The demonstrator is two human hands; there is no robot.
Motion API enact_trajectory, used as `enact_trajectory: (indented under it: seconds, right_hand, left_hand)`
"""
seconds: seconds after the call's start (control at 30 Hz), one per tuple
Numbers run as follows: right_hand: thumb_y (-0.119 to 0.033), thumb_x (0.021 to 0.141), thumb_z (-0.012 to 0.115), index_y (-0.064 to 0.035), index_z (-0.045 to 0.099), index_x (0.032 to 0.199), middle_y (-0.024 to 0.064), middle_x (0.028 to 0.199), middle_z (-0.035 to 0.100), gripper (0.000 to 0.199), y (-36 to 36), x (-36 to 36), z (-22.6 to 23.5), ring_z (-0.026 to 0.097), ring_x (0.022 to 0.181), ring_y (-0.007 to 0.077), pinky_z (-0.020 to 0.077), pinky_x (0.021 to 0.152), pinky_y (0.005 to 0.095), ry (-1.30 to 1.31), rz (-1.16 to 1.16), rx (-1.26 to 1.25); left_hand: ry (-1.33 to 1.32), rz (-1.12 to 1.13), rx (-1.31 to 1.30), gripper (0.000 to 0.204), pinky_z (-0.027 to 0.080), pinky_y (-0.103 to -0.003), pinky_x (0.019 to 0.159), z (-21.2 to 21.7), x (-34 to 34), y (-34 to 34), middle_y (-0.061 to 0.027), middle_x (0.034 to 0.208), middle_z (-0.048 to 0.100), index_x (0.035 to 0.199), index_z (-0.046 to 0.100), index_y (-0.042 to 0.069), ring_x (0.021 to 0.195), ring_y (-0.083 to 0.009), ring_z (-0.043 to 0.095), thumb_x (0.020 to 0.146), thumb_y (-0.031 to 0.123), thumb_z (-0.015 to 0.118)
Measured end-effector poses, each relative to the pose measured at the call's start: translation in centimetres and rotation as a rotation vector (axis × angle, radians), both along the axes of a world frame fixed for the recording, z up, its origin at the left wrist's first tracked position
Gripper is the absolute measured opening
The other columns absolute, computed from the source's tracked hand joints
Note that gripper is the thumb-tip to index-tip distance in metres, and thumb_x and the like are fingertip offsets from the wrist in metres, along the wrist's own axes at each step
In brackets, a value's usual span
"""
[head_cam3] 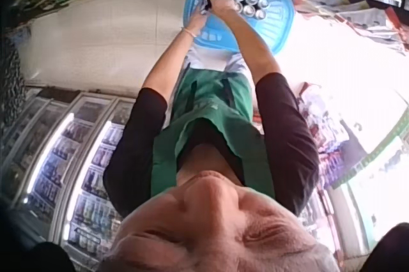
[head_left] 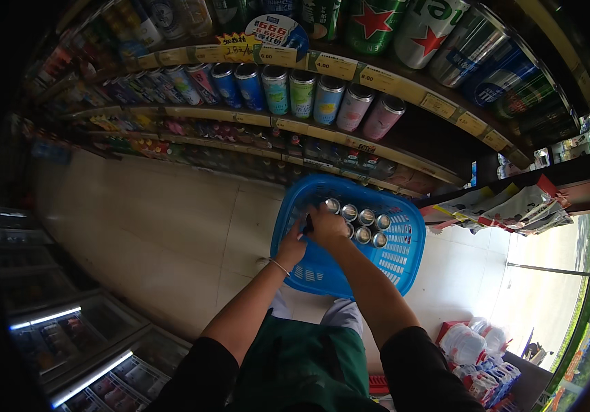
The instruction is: The person repeatedly picks cans from a refrigerated shelf and places them into a blue basket. The person handles cans one at a time, transferring them from the shelf to the basket until the basket is full.
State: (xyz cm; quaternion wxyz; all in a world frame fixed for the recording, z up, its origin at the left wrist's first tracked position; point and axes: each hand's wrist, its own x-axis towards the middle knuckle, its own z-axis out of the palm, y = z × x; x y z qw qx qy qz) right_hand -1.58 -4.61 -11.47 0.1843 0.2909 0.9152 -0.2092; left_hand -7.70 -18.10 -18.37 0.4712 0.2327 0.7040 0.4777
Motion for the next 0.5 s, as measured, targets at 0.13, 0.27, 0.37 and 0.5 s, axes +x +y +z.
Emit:
enact_trajectory:
  seconds: [0.13, 0.27, 0.37, 0.5]
  right_hand:
    - [-0.034, 0.071, 0.077, -0.0147, 0.05, 0.118, 0.0133, 0.111, 0.054, 0.058, 0.7, -0.9, -3.4, 0.064, 0.095, 0.0337, 0.057, 0.068, 0.0432, 0.052, -0.013, 0.02]
    - [-0.03, 0.073, 0.074, -0.0164, 0.05, 0.122, 0.0131, 0.116, 0.053, 0.056, 0.5, -1.6, -5.9, 0.063, 0.099, 0.0341, 0.0565, 0.073, 0.0451, 0.047, -0.065, -0.003]
    - [-0.027, 0.074, 0.073, -0.0219, 0.046, 0.131, 0.0126, 0.13, 0.048, 0.063, 1.5, -0.3, -6.4, 0.061, 0.107, 0.0355, 0.0559, 0.078, 0.0461, 0.017, -0.127, -0.033]
    - [-0.014, 0.077, 0.068, -0.0235, 0.052, 0.129, 0.0081, 0.135, 0.049, 0.056, 2.4, 1.9, -1.4, 0.06, 0.107, 0.0342, 0.0551, 0.079, 0.0433, 0.475, -0.071, -0.078]
  left_hand:
    - [-0.095, -0.007, -0.131, 0.066, 0.044, -0.033, 0.096, -1.1, -1.0, 1.8, -0.0147, 0.145, 0.042, 0.148, 0.031, 0.012, 0.132, -0.0289, 0.044, 0.086, -0.004, 0.047]
    - [0.028, -0.033, -0.145, 0.064, 0.047, -0.042, 0.093, -1.9, -1.6, 2.5, -0.0248, 0.126, 0.057, 0.149, 0.028, 0.014, 0.117, -0.0396, 0.055, 0.092, 0.02, 0.055]
    - [-0.07, -0.106, -0.379, 0.064, 0.045, -0.036, 0.093, 1.2, -1.6, 4.9, -0.0176, 0.136, 0.052, 0.148, 0.033, 0.02, 0.124, -0.0308, 0.052, 0.089, 0.02, 0.058]
    - [0.084, -0.078, -0.274, 0.061, 0.045, -0.04, 0.097, 2.2, -1.6, 4.2, -0.0217, 0.133, 0.053, 0.143, 0.039, 0.009, 0.121, -0.0382, 0.052, 0.089, 0.029, 0.061]
